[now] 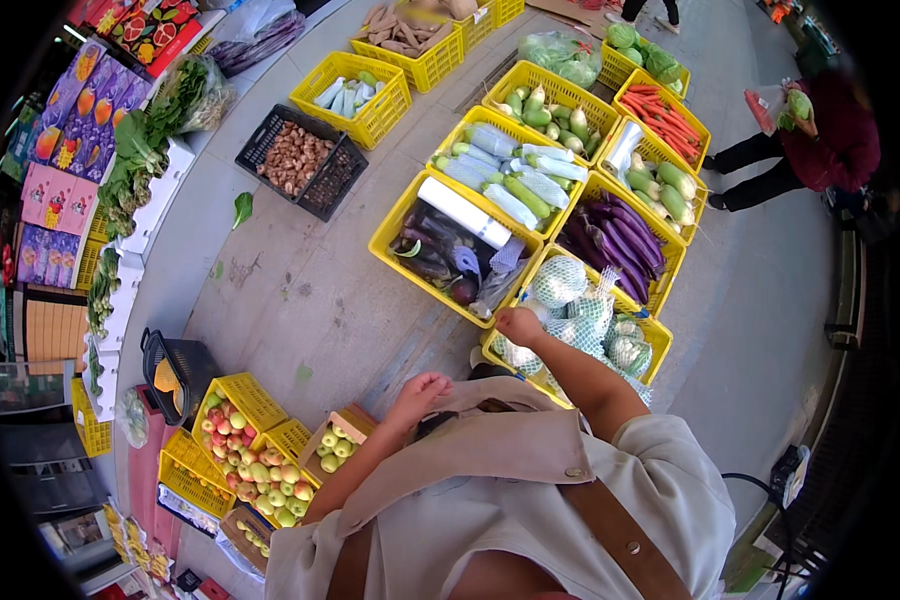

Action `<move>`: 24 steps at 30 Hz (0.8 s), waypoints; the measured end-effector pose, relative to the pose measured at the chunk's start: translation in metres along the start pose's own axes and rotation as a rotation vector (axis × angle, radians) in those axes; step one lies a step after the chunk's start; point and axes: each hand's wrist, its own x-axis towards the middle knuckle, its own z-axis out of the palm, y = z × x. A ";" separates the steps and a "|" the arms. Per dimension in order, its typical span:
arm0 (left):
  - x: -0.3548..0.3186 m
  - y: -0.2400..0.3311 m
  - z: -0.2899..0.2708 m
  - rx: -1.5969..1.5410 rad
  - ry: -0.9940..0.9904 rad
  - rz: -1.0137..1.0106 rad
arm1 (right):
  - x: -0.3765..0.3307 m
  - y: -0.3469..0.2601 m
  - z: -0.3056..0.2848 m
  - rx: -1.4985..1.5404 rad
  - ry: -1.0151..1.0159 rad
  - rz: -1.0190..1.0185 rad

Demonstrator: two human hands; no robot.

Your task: The person selects and bags various vegetables at an outdoor market stall. They place a cabbage and a green vegetable into a plastic bag, then handle a netted bag of onions and a purple eggplant. Finally, they receive a bunch of leafy greens from another person and place them into a bag.

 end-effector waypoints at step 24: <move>0.291 -0.007 -0.231 0.907 -0.156 0.185 | 0.394 0.022 0.089 -0.186 0.148 0.329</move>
